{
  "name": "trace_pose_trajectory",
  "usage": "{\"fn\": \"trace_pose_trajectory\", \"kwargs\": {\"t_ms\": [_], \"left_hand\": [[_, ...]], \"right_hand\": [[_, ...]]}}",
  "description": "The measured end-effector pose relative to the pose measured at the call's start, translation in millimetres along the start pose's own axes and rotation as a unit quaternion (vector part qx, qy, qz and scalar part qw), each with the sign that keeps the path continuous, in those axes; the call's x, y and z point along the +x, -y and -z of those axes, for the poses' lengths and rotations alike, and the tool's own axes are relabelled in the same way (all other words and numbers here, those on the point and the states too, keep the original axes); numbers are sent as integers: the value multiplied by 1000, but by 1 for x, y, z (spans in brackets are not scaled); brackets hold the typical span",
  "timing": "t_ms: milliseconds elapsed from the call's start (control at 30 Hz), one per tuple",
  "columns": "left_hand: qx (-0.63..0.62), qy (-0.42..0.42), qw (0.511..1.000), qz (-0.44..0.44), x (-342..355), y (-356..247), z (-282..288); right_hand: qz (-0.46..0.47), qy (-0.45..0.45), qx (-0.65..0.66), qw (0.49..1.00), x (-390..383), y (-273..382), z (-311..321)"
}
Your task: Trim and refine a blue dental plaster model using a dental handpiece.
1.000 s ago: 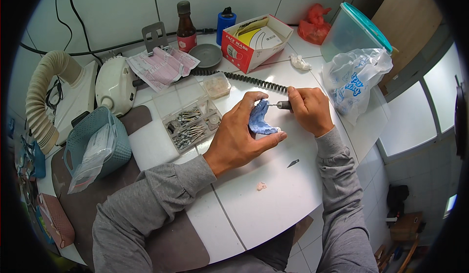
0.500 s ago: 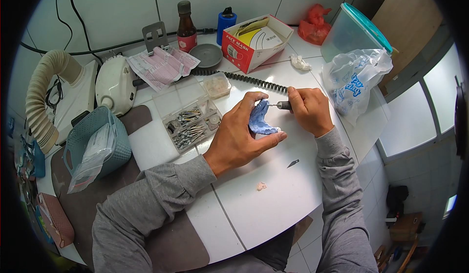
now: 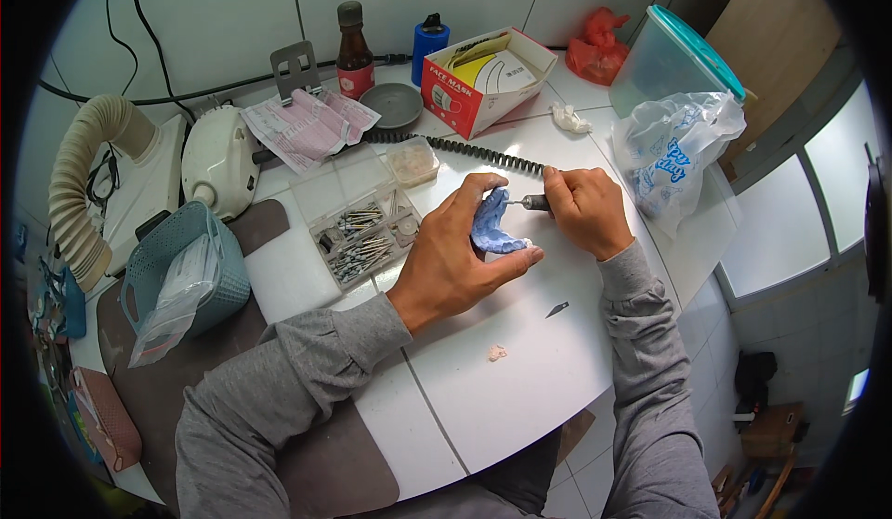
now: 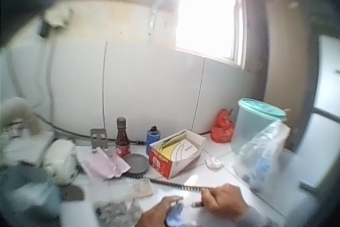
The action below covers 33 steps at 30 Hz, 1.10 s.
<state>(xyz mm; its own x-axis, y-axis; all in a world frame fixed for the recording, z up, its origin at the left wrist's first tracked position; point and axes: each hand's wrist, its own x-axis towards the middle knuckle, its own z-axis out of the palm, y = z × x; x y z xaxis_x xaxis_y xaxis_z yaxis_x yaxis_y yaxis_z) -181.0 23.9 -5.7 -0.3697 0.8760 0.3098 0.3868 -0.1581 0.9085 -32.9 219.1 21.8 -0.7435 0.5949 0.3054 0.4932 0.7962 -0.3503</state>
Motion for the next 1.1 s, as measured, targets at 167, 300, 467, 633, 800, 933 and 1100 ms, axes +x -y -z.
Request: {"fn": "trace_pose_trajectory", "kwargs": {"t_ms": [167,300,467,633,800,933,1100], "left_hand": [[-15,5,1000,21,0,-2,1],[-9,-6,1000,-1,-1,0,-1],[-2,-5,1000,0,0,0,-1],[6,-10,1000,-12,-1,3,-2],[2,-3,1000,4,-1,0,-2],[0,0,1000,6,-1,0,-2],[4,2,1000,0,-1,0,-2]], "right_hand": [[39,19,-49,998,-3,6,-2],[38,18,-38,998,-3,7,1],[16,4,13,1000,0,0,5],[22,-19,18,999,-1,-2,3],[5,-14,22,1000,1,0,5],[38,-53,30,997,2,0,7],[64,-71,33,995,2,-3,11]]}}
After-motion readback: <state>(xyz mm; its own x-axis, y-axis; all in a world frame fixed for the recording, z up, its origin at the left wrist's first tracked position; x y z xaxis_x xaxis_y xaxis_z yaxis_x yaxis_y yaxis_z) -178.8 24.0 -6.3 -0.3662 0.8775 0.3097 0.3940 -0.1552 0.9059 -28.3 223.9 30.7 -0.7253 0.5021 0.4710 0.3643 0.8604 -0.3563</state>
